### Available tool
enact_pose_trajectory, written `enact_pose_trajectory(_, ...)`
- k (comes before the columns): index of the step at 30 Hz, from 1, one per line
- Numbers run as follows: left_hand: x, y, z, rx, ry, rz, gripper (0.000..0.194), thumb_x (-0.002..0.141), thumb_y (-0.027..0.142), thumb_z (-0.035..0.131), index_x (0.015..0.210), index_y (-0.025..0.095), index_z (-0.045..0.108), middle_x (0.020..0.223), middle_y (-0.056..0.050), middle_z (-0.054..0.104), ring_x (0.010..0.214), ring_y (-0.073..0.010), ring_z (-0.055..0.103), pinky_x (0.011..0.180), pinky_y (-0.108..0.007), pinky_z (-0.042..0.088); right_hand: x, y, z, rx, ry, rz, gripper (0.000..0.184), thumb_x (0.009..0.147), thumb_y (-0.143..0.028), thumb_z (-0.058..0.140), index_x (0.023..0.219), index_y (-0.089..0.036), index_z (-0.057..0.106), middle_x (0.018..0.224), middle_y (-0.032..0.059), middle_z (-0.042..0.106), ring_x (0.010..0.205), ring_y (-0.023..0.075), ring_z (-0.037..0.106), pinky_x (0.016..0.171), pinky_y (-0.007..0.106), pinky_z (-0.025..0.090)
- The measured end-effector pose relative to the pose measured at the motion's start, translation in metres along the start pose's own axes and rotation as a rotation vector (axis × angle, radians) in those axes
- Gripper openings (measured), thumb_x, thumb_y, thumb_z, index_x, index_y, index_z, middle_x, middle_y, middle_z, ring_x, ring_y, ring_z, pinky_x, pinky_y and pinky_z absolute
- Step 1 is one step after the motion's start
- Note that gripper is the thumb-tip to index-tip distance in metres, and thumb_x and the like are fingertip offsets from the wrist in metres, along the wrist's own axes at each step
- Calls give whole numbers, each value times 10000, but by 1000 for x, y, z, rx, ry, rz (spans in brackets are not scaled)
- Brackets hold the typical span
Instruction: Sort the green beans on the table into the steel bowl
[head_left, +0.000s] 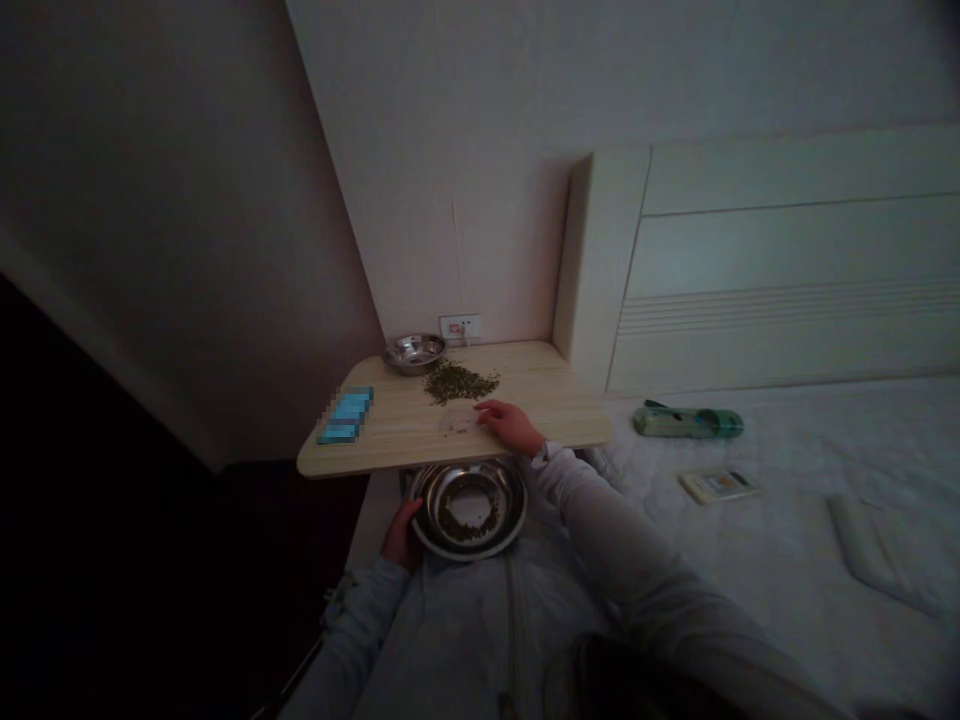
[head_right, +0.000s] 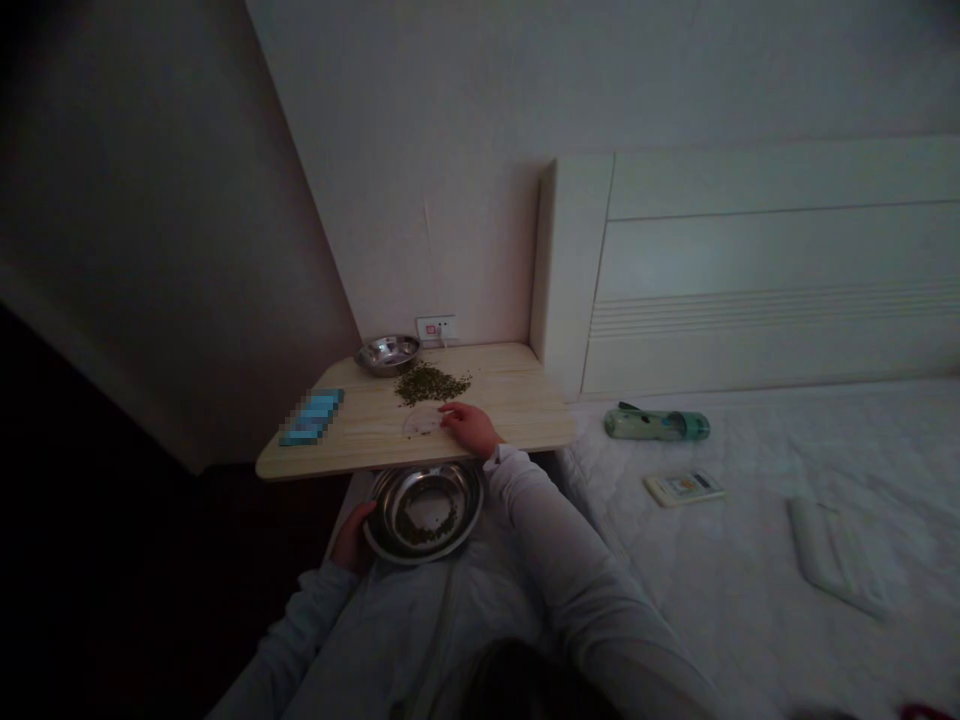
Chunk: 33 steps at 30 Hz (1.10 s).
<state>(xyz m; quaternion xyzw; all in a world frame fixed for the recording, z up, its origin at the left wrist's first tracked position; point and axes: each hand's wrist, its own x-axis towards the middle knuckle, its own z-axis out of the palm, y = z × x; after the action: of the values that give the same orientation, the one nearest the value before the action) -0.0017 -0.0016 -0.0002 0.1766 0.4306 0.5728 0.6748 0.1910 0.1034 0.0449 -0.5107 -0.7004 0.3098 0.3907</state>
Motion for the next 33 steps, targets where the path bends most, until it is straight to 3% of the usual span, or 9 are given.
enact_pose_trajectory(33, 3, -2, -2, -25, -39, -21, 39, 553, 192, 557, 524, 185, 581, 592, -24, 656, 807, -227, 576, 711, -302, 435, -2, -5, -3, -32, -75, 88, 215, 605, -208, 470, 778, -184, 595, 629, -32, 588, 595, 86, 478, 584, 195, 346)
